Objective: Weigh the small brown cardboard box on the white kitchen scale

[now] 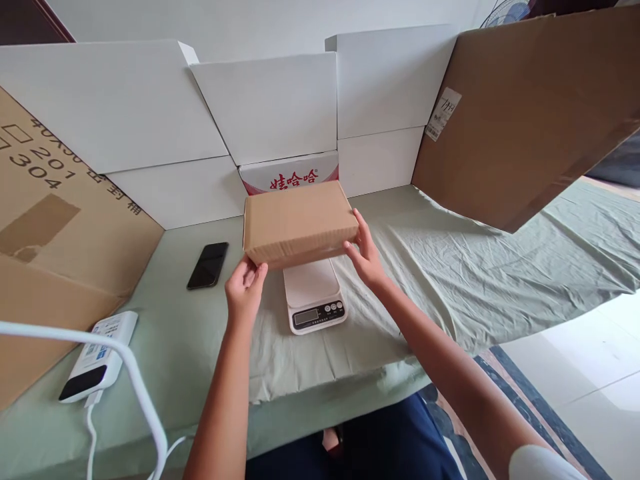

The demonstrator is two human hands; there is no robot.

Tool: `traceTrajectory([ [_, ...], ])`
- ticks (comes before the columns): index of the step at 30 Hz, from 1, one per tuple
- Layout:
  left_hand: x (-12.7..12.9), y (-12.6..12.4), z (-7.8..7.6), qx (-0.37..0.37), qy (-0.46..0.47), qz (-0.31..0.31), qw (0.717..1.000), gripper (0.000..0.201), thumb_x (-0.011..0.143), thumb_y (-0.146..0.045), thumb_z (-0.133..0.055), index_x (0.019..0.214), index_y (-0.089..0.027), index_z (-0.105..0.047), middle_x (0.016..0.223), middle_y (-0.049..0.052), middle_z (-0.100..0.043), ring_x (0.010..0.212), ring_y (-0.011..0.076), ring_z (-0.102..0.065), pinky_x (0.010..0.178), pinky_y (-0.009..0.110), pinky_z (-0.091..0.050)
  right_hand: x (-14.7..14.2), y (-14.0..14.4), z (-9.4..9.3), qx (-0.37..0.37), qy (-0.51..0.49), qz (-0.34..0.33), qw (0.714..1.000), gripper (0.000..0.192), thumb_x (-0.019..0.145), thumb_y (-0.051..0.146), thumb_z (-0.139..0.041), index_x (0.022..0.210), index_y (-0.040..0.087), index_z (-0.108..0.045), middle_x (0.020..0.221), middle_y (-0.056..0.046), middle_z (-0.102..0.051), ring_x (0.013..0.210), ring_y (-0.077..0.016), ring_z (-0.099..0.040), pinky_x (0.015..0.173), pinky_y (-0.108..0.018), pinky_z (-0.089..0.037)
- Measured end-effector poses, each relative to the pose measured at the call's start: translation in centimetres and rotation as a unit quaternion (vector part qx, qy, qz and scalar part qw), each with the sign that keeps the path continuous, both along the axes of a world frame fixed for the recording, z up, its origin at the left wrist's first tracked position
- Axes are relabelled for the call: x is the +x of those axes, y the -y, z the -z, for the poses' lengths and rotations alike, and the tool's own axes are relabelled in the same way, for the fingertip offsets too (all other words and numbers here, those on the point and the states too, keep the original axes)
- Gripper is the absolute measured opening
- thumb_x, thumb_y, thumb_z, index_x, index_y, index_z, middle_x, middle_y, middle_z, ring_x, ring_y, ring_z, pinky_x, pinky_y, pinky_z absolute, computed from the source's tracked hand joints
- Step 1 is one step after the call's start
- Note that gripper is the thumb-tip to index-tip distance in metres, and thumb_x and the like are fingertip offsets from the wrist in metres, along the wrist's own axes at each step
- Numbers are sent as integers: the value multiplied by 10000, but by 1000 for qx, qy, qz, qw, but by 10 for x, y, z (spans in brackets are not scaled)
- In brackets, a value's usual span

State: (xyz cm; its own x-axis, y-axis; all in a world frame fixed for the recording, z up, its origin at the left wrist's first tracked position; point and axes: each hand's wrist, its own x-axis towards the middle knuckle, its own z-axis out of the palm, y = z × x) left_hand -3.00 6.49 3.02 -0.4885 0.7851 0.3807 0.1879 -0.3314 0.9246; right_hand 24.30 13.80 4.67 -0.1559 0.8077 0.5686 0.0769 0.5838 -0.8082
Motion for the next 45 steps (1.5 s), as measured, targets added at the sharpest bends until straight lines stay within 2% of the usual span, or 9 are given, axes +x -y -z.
traceTrajectory([
  [2, -7, -30, 2, 3, 3, 20, 1000, 574, 774, -473, -841, 1238, -166, -699, 1305, 167, -733, 1281, 304, -678, 1138, 438, -509, -11, -24, 2, 9, -4, -11, 1000, 842, 958, 684, -561, 1660, 319, -272, 1697, -75, -395, 1405, -312, -547, 1109, -441, -520],
  [5, -16, -60, 20, -22, 15, 26, 999, 569, 762, -437, -851, 1224, -146, -691, 1318, 200, -722, 1301, 328, -667, 1156, 477, -488, -23, -51, 22, -26, -20, -19, 999, 872, 932, 716, -571, 1649, 317, -277, 1632, -90, -474, 1363, -298, -578, 1091, -432, -523],
  [9, -23, -70, 43, -33, 11, 32, 999, 583, 770, -414, -842, 1256, -136, -680, 1330, 204, -720, 1294, 316, -675, 1166, 472, -478, -28, -61, 49, -69, -29, -45, 996, 893, 900, 716, -622, 1622, 298, -305, 1597, -112, -493, 1371, -308, -578, 1117, -455, -496],
  [12, -24, -70, 50, -41, 8, 39, 998, 554, 790, -387, -829, 1265, -147, -678, 1340, 197, -719, 1287, 304, -681, 1165, 467, -480, -28, -60, 53, -79, -38, -52, 995, 866, 901, 700, -634, 1605, 302, -323, 1596, -111, -489, 1375, -311, -573, 1147, -473, -471],
  [21, -23, -70, 51, -70, 12, 40, 997, 517, 811, -268, -817, 1300, -188, -671, 1365, 159, -718, 1305, 281, -673, 1179, 463, -475, -27, -66, 55, -115, -57, -44, 991, 870, 910, 681, -626, 1633, 328, -296, 1590, -101, -512, 1423, -316, -541, 1211, -522, -421],
  [25, -36, -65, 48, -49, 38, -4, 998, 546, 803, -294, -837, 1311, -179, -674, 1462, 189, -646, 1411, 295, -587, 1214, 458, -438, -19, -70, 57, -142, -74, -12, 987, 916, 904, 683, -627, 1664, 381, -214, 1645, -91, -459, 1489, -319, -490, 1216, -545, -412],
  [29, -41, -63, 46, -41, 50, -24, 998, 549, 811, -335, -836, 1307, -164, -676, 1464, 200, -640, 1418, 307, -579, 1232, 476, -414, -13, -70, 55, -149, -77, -6, 986, 885, 900, 690, -617, 1649, 355, -287, 1614, -96, -507, 1549, -315, -415, 1212, -532, -427],
  [37, -22, -69, 44, -80, 15, 47, 996, 536, 855, -288, -776, 1359, -158, -647, 1444, 162, -668, 1406, 283, -592, 1226, 428, -419, -21, -62, 51, -157, -72, -63, 983, 891, 880, 635, -678, 1642, 326, -336, 1629, -84, -503, 1456, -322, -531, 1237, -522, -402],
  [45, -23, -71, 46, -87, -6, 49, 995, 470, 862, -333, -760, 1293, -161, -680, 1324, 150, -737, 1329, 291, -654, 1176, 451, -470, -21, -65, 52, -166, -44, -41, 984, 900, 871, 597, -696, 1646, 333, -320, 1635, -107, -486, 1363, -322, -605, 1189, -539, -446],
])
